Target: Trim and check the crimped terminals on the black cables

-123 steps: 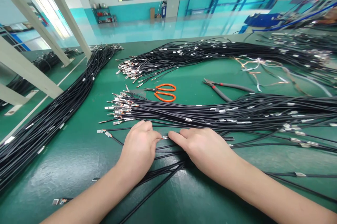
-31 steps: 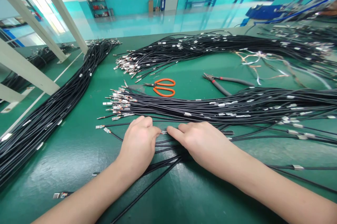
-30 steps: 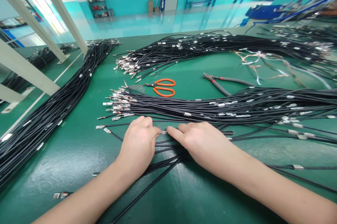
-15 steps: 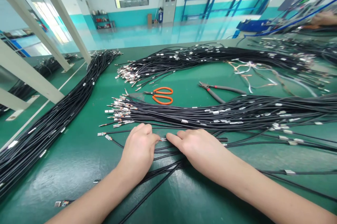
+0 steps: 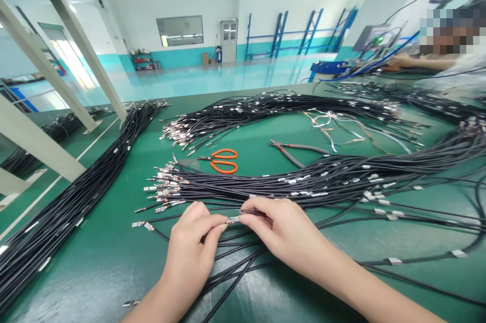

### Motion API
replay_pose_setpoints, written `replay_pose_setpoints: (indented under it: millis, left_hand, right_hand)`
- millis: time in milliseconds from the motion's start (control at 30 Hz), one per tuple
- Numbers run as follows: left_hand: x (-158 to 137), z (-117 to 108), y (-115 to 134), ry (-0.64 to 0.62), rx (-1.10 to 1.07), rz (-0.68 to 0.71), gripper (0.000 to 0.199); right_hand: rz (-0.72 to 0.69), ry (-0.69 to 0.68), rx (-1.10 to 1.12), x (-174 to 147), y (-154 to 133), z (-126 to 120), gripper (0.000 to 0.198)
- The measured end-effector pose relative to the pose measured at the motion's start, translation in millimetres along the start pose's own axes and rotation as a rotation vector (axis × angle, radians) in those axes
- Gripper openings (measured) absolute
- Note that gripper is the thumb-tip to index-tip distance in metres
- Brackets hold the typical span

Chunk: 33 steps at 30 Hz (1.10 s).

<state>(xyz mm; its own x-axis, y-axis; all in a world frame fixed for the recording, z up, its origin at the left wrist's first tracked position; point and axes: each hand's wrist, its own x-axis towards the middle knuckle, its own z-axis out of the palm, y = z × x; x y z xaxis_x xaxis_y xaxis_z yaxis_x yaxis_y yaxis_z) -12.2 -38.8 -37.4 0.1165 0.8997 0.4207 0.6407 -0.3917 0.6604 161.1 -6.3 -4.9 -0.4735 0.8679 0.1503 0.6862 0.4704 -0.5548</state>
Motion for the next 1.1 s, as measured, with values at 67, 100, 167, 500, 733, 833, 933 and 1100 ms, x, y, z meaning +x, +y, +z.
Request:
replay_pose_setpoints:
  millis: [67, 100, 167, 500, 733, 833, 933, 1100]
  left_hand:
    - [-1, -1, 3, 0.026, -0.024, 0.007, 0.018]
    - [-1, -1, 5, 0.031, -0.038, -0.001, 0.017]
    - [-2, -2, 8, 0.026, -0.074, -0.039, 0.015]
    - [1, -9, 13, -0.039, -0.247, -0.245, 0.011]
    - [2, -12, 8, -0.094, -0.384, -0.355, 0.012]
    - [1, -13, 5, -0.092, -0.472, -0.375, 0.013]
    - [1, -15, 4, -0.061, -0.553, -0.379, 0.023]
    - [3, -24, 3, -0.02, -0.612, -0.361, 0.021]
  right_hand:
    - [0.005, -0.026, 0.056, 0, -2, 1, 0.02]
    - [0.007, -0.036, 0.082, 0, -3, 1, 0.02]
    - [0.013, -0.043, 0.125, 0, -5, 1, 0.02]
    - [0.005, -0.128, 0.333, 1, -14, -7, 0.024]
    - [-0.014, -0.142, 0.422, 2, -16, -6, 0.025]
    - [-0.01, -0.147, 0.368, 8, -19, -8, 0.026]
    - [-0.031, -0.123, 0.277, 16, -26, -11, 0.027]
    - [-0.12, -0.062, 0.163, 32, -42, -10, 0.026]
